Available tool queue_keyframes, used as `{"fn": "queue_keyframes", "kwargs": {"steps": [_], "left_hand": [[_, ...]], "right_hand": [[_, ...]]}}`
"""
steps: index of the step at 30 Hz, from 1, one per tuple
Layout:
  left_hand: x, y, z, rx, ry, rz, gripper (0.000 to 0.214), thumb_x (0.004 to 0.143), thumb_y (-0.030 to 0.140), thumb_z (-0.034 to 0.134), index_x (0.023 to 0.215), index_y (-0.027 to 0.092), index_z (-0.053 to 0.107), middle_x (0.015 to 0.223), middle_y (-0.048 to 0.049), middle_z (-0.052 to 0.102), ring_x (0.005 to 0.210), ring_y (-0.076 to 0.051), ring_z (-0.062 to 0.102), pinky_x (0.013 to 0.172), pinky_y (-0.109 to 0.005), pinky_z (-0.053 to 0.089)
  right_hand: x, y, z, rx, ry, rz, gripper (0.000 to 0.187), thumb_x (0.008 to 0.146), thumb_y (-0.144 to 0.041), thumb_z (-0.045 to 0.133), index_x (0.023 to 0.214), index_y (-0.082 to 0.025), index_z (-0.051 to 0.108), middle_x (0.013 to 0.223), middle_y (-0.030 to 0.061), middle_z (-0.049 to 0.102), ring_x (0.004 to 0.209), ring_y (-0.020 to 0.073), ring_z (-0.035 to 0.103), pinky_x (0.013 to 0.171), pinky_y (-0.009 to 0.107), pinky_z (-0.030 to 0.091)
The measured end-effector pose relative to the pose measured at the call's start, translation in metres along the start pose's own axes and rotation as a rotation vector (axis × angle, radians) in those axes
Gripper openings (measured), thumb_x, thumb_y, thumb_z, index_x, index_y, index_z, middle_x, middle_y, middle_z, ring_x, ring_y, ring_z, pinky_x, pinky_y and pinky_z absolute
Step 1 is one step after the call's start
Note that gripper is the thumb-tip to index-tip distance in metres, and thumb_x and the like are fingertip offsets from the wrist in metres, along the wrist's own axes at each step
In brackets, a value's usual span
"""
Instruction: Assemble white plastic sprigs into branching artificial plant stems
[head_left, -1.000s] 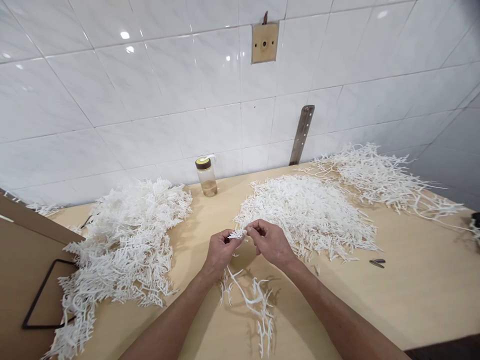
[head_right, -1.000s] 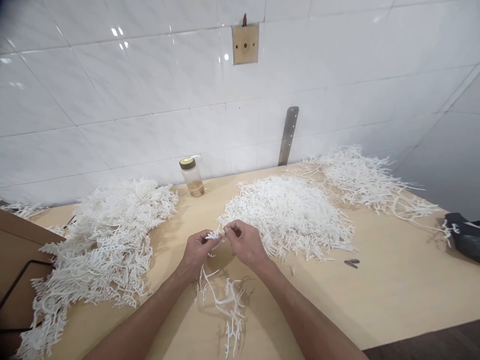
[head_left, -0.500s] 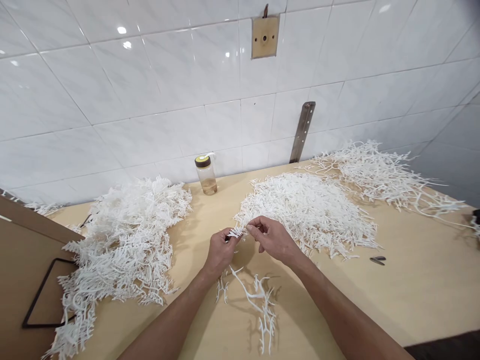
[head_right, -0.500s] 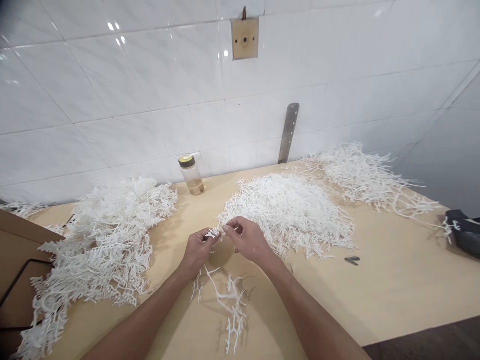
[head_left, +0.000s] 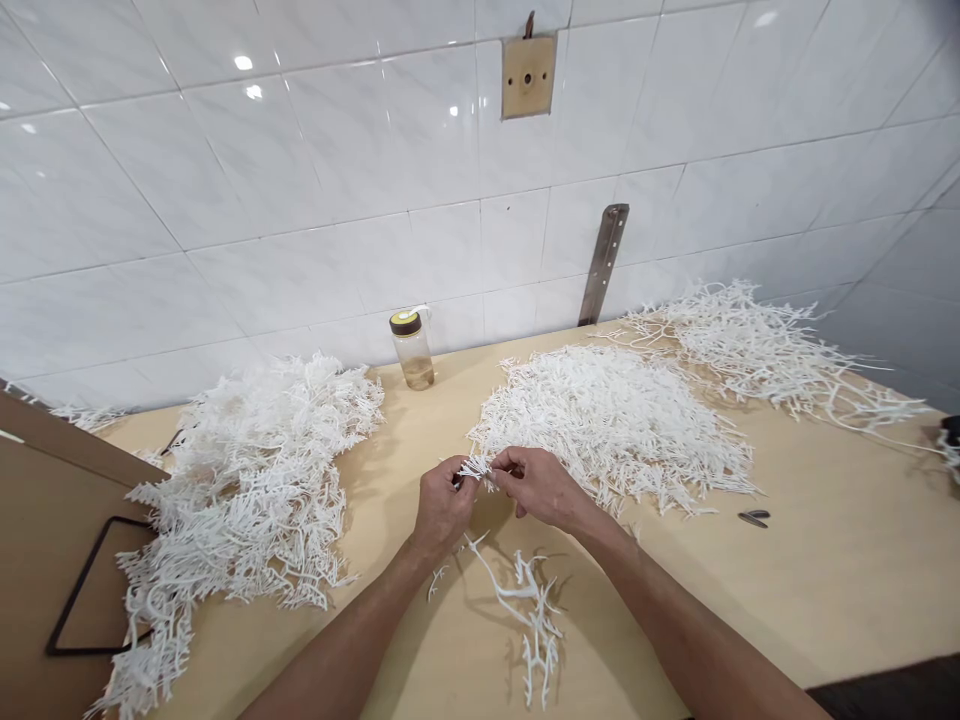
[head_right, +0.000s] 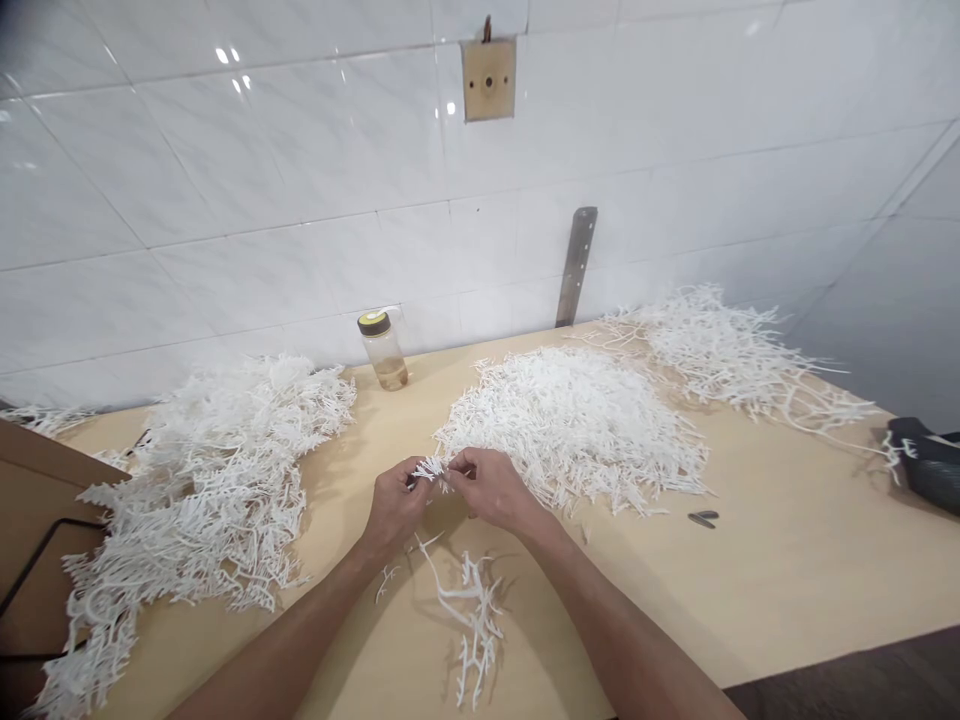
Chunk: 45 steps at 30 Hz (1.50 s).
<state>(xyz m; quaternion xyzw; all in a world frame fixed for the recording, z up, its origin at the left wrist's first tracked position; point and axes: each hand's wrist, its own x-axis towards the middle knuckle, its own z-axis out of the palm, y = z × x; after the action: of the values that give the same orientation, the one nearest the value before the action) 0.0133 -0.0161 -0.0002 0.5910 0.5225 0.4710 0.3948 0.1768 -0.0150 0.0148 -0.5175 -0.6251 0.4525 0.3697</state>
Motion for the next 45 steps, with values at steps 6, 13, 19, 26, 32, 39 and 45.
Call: {"fn": "queue_keyframes", "kwargs": {"steps": [6, 13, 19, 26, 32, 39, 45], "left_hand": [[0.000, -0.005, 0.000, 0.016, 0.011, 0.017, 0.017, 0.078, 0.028, 0.057, 0.071, 0.018, 0.068, 0.057, 0.0029, 0.052, 0.054, -0.011, 0.040, 0.053, -0.023, 0.030], [0.004, -0.010, 0.000, -0.009, -0.029, -0.057, 0.018, 0.078, 0.032, 0.060, 0.072, 0.017, 0.068, 0.058, 0.0031, 0.051, 0.055, -0.011, 0.040, 0.053, -0.022, 0.031], [0.006, -0.007, 0.000, -0.028, -0.051, -0.069, 0.019, 0.075, 0.033, 0.062, 0.065, 0.017, 0.065, 0.055, 0.0029, 0.050, 0.054, -0.011, 0.041, 0.052, -0.022, 0.031], [0.006, -0.011, -0.001, 0.074, -0.115, 0.004, 0.021, 0.080, 0.031, 0.056, 0.072, 0.015, 0.066, 0.060, 0.0024, 0.053, 0.060, -0.012, 0.045, 0.057, -0.022, 0.034], [0.005, -0.014, -0.002, 0.114, -0.172, 0.060, 0.018, 0.079, 0.025, 0.052, 0.072, 0.015, 0.066, 0.063, 0.0016, 0.055, 0.061, -0.012, 0.047, 0.057, -0.022, 0.034], [0.006, -0.013, -0.001, 0.102, -0.145, 0.045, 0.019, 0.079, 0.029, 0.054, 0.067, 0.016, 0.060, 0.059, 0.0026, 0.049, 0.058, -0.012, 0.044, 0.055, -0.021, 0.034], [0.007, -0.010, -0.001, 0.095, -0.145, 0.010, 0.023, 0.079, 0.036, 0.058, 0.073, 0.015, 0.066, 0.059, 0.0019, 0.052, 0.057, -0.012, 0.046, 0.054, -0.022, 0.036]], "right_hand": [[0.001, 0.002, 0.003, -0.002, 0.017, 0.018, 0.014, 0.077, -0.030, 0.059, 0.073, -0.018, 0.064, 0.066, -0.0017, 0.059, 0.046, 0.0105, 0.054, 0.041, 0.023, 0.049], [0.004, 0.011, 0.005, -0.083, 0.088, -0.063, 0.017, 0.081, -0.033, 0.057, 0.076, -0.019, 0.065, 0.068, -0.0010, 0.063, 0.047, 0.0106, 0.054, 0.042, 0.022, 0.045], [0.004, 0.012, 0.006, -0.146, 0.108, -0.092, 0.018, 0.083, -0.032, 0.056, 0.084, -0.020, 0.069, 0.072, 0.0004, 0.068, 0.048, 0.0113, 0.056, 0.045, 0.023, 0.044], [0.003, 0.010, 0.002, -0.204, 0.114, -0.087, 0.021, 0.086, -0.031, 0.053, 0.087, -0.019, 0.070, 0.071, 0.0002, 0.068, 0.047, 0.0118, 0.058, 0.049, 0.025, 0.047], [0.004, 0.009, -0.001, -0.241, 0.117, -0.082, 0.019, 0.086, -0.029, 0.052, 0.084, -0.019, 0.068, 0.068, -0.0005, 0.066, 0.046, 0.0122, 0.059, 0.049, 0.025, 0.048], [0.005, 0.014, -0.004, -0.097, 0.033, -0.034, 0.016, 0.084, -0.028, 0.054, 0.087, -0.018, 0.066, 0.072, -0.0005, 0.066, 0.042, 0.0102, 0.057, 0.045, 0.024, 0.047], [0.007, 0.016, -0.004, -0.067, 0.035, -0.077, 0.011, 0.084, -0.023, 0.054, 0.084, -0.018, 0.063, 0.066, -0.0026, 0.062, 0.043, 0.0095, 0.057, 0.046, 0.022, 0.046]]}}
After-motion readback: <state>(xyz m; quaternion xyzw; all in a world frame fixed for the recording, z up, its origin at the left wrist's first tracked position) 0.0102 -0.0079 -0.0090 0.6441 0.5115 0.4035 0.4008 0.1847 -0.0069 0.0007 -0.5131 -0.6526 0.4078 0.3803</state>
